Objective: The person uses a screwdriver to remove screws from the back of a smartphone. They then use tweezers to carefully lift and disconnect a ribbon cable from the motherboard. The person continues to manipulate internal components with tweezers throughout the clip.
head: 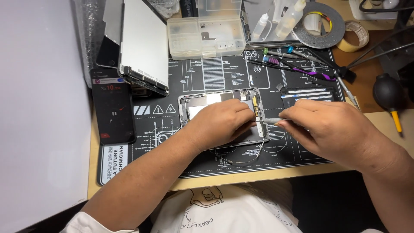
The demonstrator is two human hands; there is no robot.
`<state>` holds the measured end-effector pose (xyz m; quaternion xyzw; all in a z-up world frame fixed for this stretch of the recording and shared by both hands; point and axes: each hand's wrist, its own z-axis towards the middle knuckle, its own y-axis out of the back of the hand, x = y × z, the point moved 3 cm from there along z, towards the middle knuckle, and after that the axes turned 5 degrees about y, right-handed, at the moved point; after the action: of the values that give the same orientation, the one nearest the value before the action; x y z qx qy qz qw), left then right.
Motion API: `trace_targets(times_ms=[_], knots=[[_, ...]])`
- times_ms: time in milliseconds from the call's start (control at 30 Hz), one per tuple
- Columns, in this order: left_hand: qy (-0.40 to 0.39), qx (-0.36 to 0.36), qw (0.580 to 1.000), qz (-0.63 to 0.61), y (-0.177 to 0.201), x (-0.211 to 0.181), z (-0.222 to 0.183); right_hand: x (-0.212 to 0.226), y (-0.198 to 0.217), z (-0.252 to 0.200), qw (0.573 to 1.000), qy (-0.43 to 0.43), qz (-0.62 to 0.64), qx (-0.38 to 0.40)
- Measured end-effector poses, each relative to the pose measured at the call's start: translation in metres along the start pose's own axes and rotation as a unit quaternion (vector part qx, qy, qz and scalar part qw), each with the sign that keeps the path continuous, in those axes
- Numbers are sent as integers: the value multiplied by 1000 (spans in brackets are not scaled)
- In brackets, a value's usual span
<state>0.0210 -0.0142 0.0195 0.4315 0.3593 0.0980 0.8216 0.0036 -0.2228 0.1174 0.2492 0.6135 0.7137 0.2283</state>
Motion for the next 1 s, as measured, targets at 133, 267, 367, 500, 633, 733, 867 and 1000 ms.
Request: trace_targets(times_ms=[133,267,367,500,633,733,867,1000], knots=[[-75,-12,993,86,2,2,3,-5,2,-5,998,15,19,-56],[58,-21,989,136,22,24,15,-30,-5,-15,983,-10,107,-149],[174,-11,966,191,23,61,21,-51,-26,-8,970,-87,141,-178],[146,-103,916,358,24,86,32,-93,-66,14,955,-113,157,-223],[186,-100,926,315,23,88,33,-98,-75,30,955,-109,159,-224],[205,-106,935,268,25,78,30,-99,-71,35,964,-120,153,-181],[228,-114,943,214,24,84,26,-98,-73,31,982,-124,96,-110],[170,-127,949,233,29,64,27,-100,-79,29,986,-115,69,-99]])
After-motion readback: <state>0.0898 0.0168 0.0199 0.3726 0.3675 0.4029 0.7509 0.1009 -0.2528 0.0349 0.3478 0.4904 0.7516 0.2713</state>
